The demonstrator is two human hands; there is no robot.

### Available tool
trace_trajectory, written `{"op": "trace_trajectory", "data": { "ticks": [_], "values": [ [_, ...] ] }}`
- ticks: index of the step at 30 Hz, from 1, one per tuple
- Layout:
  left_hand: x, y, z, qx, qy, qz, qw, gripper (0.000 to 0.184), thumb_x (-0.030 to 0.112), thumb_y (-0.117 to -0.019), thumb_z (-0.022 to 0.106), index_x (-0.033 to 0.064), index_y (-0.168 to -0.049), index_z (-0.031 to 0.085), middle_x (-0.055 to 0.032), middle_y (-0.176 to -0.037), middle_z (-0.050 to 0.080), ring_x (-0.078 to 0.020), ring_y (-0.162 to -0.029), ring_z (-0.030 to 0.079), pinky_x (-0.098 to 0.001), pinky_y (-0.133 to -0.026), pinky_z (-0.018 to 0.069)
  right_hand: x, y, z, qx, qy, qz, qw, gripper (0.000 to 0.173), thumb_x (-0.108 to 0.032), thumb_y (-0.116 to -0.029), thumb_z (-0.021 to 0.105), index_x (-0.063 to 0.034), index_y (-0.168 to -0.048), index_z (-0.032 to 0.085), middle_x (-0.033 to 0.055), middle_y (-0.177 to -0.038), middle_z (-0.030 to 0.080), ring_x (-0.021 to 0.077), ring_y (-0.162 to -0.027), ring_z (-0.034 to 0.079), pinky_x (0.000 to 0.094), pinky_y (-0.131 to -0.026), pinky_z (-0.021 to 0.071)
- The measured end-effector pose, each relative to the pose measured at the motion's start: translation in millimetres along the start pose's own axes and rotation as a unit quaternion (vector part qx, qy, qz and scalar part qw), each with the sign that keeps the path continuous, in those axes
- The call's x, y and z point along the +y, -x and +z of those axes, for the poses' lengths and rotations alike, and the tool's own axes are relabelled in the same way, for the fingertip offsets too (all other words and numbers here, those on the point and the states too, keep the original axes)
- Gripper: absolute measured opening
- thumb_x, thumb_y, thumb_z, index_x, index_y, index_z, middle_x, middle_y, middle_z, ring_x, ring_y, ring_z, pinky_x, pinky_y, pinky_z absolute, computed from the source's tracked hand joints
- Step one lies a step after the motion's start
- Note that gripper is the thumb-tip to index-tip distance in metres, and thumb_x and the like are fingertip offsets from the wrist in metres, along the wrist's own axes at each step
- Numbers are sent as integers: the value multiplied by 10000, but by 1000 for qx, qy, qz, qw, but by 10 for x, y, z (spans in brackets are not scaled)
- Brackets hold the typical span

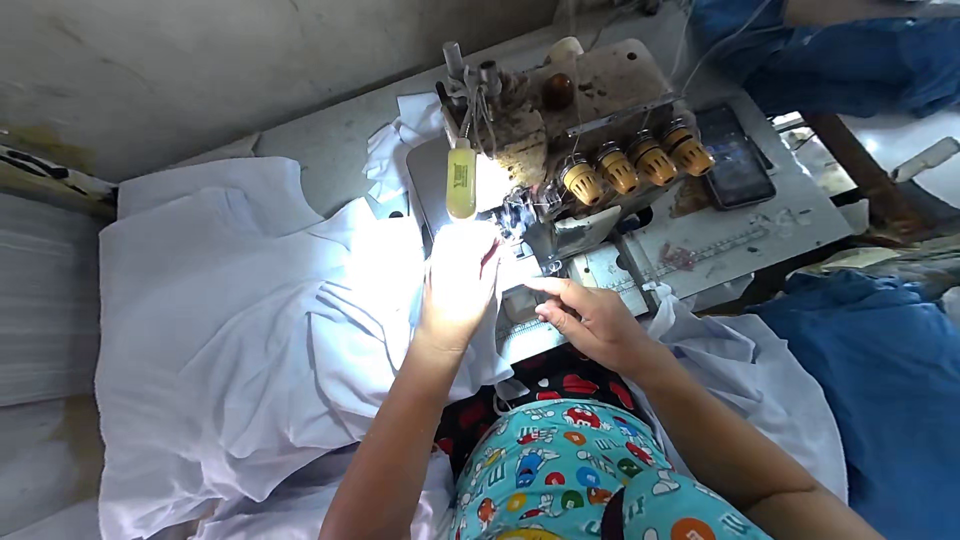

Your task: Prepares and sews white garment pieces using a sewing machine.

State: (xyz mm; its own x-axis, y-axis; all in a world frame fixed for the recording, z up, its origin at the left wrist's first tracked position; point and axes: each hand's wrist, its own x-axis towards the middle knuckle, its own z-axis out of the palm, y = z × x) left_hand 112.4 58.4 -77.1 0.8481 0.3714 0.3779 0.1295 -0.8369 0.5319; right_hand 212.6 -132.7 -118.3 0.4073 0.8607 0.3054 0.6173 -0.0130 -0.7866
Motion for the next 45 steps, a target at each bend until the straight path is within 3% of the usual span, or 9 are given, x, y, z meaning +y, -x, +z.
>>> {"op": "trace_trajectory", "data": {
  "ticks": [11, 18, 22, 27, 32, 35, 39, 42, 45],
  "values": [
    [-11, -12, 4, -3, -15, -13, 1000, 147, 92, -983, 595, 50, -999, 735, -118, -1033, 711, -289, -1044, 659, -493, -937, 496, -37, -1, -16, -9, -8, -2, 1000, 344, -253, -1074, 493, -42, -1266, 685, 73, -845, 713, 124, -705, 650, 287, -680, 556],
    [22, 12, 18, 25, -13, -3, 1000, 143, 65, -970, 623, 25, -1044, 739, -146, -1109, 715, -305, -1122, 647, -447, -1020, 475, -28, -10, -51, -6, -7, 1, 1000, 336, -242, -1072, 490, -38, -1253, 687, 70, -840, 712, 118, -714, 655, 281, -690, 560],
    [22, 5, 45, 35, -3, 1, 999, 133, 52, -966, 621, 21, -1022, 738, -136, -1060, 725, -296, -1072, 662, -429, -986, 498, -14, 2, -36, -8, -9, 5, 1000, 340, -249, -1072, 490, -41, -1252, 691, 74, -846, 717, 128, -717, 662, 294, -690, 564],
    [-16, -12, -5, 1, -7, 6, 1000, 158, 64, -976, 611, 10, -1046, 742, -160, -1110, 716, -315, -1111, 654, -455, -1005, 486, -1, 21, -40, -10, -9, 4, 1000, 341, -249, -1072, 490, -49, -1267, 685, 70, -857, 724, 132, -714, 666, 304, -686, 567],
    [-158, -171, -33, -9, 17, -22, 1000, 192, 91, -986, 569, 3, -948, 735, -167, -1005, 697, -312, -1057, 638, -461, -973, 472, -3, 37, -58, -5, -6, 11, 1000, 347, -256, -1076, 485, -57, -1281, 682, 69, -848, 716, 129, -702, 655, 298, -678, 562],
    [-234, -236, -67, -6, -21, -69, 997, 215, 135, -1019, 565, -6, -1095, 708, -189, -1115, 697, -312, -1116, 648, -472, -1013, 482, -24, 41, -64, -4, -5, 4, 1000, 344, -248, -1075, 488, -48, -1277, 682, 67, -859, 722, 117, -714, 660, 285, -687, 565],
    [-368, 83, -7, 46, -74, -82, 993, 342, 168, -1011, 534, -31, -1273, 633, -232, -1282, 641, -353, -1264, 583, -492, -1131, 397, -61, 4, -35, -3, -28, -20, 999, 327, -234, -1071, 501, -39, -1249, 694, 68, -868, 730, 102, -723, 665, 260, -689, 564],
    [-118, 304, -292, 47, -51, -109, 992, 199, 53, -960, 602, -50, -1098, 701, -214, -1068, 701, -313, -1022, 681, -458, -919, 538, -112, -43, 36, 9, -52, -57, 997, 282, -208, -1055, 543, -22, -1180, 715, 77, -882, 734, 89, -736, 667, 242, -710, 563],
    [109, 563, -423, 30, -69, -142, 987, 156, 108, -937, 649, -13, -991, 731, -157, -905, 705, -263, -825, 683, -421, -745, 561, -164, -92, 156, 16, -42, -116, 992, 260, -182, -1040, 572, -36, -1215, 698, 118, -1055, 720, 129, -765, 652, 258, -698, 551]
  ]
}}
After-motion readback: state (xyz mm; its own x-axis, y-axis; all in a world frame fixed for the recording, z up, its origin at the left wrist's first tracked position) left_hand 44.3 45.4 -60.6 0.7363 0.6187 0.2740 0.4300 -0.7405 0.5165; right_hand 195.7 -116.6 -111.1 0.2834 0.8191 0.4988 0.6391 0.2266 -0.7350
